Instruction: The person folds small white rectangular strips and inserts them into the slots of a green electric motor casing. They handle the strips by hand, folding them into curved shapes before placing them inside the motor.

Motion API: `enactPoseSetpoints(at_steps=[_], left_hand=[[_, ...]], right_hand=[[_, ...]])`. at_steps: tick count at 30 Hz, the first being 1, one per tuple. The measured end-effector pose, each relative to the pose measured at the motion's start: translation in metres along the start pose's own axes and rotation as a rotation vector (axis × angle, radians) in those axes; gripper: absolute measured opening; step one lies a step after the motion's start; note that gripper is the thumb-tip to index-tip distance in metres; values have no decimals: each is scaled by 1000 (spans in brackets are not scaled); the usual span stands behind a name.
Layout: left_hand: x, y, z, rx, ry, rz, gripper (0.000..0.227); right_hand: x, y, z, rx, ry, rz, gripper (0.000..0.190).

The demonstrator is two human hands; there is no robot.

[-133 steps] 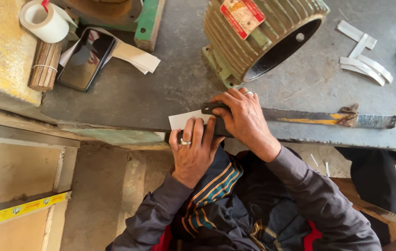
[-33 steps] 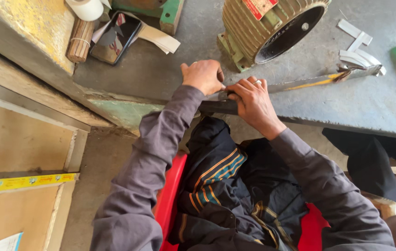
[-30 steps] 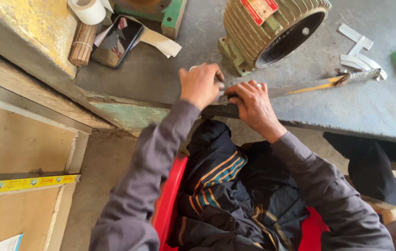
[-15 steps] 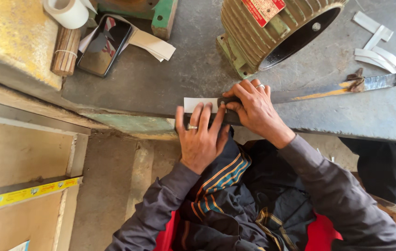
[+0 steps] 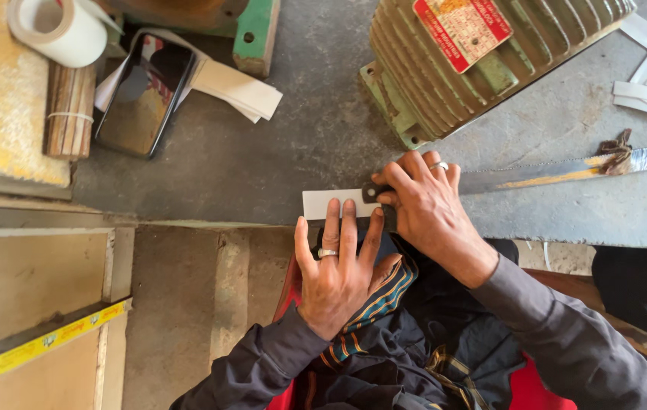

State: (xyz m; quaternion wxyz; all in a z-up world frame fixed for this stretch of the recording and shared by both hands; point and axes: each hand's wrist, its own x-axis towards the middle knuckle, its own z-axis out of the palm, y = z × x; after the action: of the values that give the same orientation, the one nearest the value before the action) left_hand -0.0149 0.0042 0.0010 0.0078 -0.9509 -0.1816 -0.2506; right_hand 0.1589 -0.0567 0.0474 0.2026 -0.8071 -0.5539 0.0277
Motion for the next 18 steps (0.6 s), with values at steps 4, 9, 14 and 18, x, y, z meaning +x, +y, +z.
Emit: enactPoseSetpoints(at_steps=[4, 9, 14, 18], left_hand=[[0, 1, -1, 11, -19, 3, 58], [-1, 2, -1, 46, 12, 14, 56], [-5, 1, 6, 102, 96, 71, 45], [15, -11, 1, 231, 142, 210, 37]], right_hand=[[4, 2, 11, -24, 39, 12, 21], [7, 5, 18, -46, 96, 21, 21], [2, 4, 24, -39, 213, -5, 21], [-3, 2, 20, 27, 297, 2, 20]])
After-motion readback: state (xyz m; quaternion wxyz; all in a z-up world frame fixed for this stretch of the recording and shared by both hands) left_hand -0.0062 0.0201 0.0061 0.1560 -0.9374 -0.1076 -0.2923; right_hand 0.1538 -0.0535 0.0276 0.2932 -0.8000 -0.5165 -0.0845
